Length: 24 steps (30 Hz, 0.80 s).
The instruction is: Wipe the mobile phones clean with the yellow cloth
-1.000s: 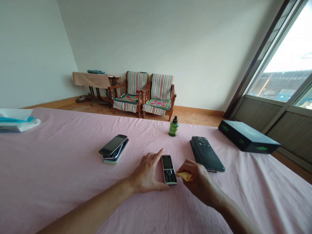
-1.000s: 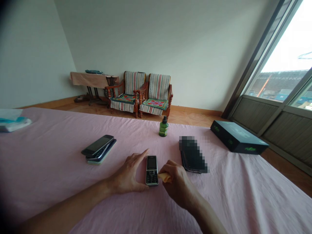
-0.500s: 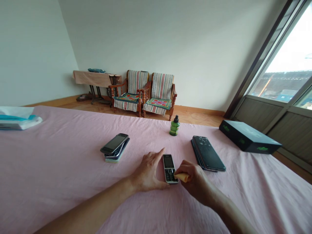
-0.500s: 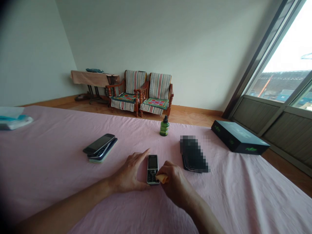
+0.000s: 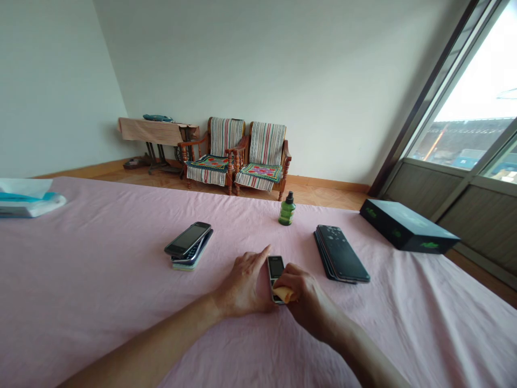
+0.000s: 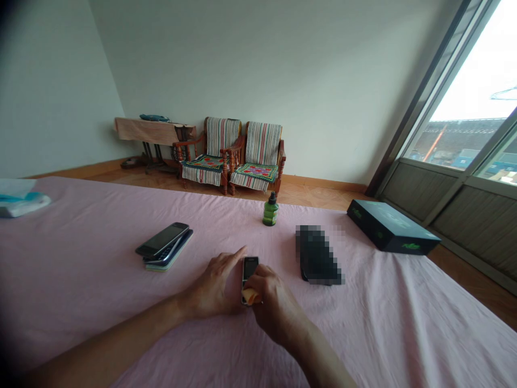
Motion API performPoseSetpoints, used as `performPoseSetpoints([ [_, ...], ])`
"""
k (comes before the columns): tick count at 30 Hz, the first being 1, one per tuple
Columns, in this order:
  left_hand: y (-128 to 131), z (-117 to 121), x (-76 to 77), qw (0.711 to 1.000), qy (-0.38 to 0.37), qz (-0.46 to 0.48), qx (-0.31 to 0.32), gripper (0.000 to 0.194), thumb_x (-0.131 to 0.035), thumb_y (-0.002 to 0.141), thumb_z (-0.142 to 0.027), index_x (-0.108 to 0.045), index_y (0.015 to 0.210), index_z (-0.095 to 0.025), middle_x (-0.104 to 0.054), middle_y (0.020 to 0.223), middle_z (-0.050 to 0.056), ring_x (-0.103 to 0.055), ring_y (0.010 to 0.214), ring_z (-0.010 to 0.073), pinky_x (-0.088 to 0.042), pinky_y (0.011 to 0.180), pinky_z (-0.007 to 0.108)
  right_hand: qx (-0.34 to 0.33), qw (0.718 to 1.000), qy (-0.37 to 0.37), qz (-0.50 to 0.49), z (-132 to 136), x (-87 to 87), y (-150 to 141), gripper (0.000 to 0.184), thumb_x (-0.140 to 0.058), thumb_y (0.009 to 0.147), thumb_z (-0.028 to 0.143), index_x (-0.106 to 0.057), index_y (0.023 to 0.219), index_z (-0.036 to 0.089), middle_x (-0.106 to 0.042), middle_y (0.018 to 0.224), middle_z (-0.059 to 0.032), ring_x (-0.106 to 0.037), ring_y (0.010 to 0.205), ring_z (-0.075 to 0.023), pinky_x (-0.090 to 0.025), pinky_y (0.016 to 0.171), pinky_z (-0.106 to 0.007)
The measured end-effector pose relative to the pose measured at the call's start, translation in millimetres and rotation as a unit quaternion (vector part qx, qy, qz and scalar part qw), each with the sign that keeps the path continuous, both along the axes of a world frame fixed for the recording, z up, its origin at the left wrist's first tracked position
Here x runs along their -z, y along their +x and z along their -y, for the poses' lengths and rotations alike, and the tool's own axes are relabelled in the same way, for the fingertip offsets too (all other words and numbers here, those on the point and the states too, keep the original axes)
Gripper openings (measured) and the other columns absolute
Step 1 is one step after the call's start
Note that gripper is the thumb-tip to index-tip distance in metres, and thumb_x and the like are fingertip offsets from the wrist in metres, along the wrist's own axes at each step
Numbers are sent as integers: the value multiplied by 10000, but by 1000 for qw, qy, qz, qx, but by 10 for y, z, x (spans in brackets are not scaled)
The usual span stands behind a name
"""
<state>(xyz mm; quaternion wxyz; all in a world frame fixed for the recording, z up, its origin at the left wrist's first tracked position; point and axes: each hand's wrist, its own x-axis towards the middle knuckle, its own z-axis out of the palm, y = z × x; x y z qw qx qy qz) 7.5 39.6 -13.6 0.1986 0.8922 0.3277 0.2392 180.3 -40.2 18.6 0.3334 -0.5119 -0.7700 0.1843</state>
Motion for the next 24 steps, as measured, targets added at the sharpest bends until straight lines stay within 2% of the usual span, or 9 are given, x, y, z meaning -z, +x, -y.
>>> performPoseSetpoints([
  [6,-18,15,-55,1000,-23,2,4,1248,-875,454,-470,-172,1463,-254,-469,1346,129,-426,1213,373,-333,1008,510,25,999,-26,28,32,-25,171,293,-499,690,-59,-678,726,171,-571,757,-12,-549,665,-113,-368,601,-223],
  [12,2,-8,17,1000,7,4,0,1202,-844,491,-422,-157,1460,-237,-476,1339,131,-451,1193,350,-339,1011,480,4,1000,6,7,-6,46,-16,302,-476,692,-69,-658,719,170,-575,811,-27,-542,733,-128,-382,636,-227],
  [18,-11,-5,-1,1000,1,1,3,1221,-862,474,-468,-182,1457,-219,-466,1351,144,-440,1200,353,-341,1010,489,36,999,-19,21,12,22,76,290,-492,673,-67,-660,721,165,-567,762,-13,-536,675,-115,-355,592,-223],
  [24,3,-3,7,1000,11,5,3,1201,-855,494,-412,-169,1458,-209,-482,1332,145,-459,1182,351,-344,1006,492,5,1000,4,8,-19,70,-31,297,-479,701,-74,-651,690,168,-561,793,-18,-528,716,-114,-362,617,-217],
])
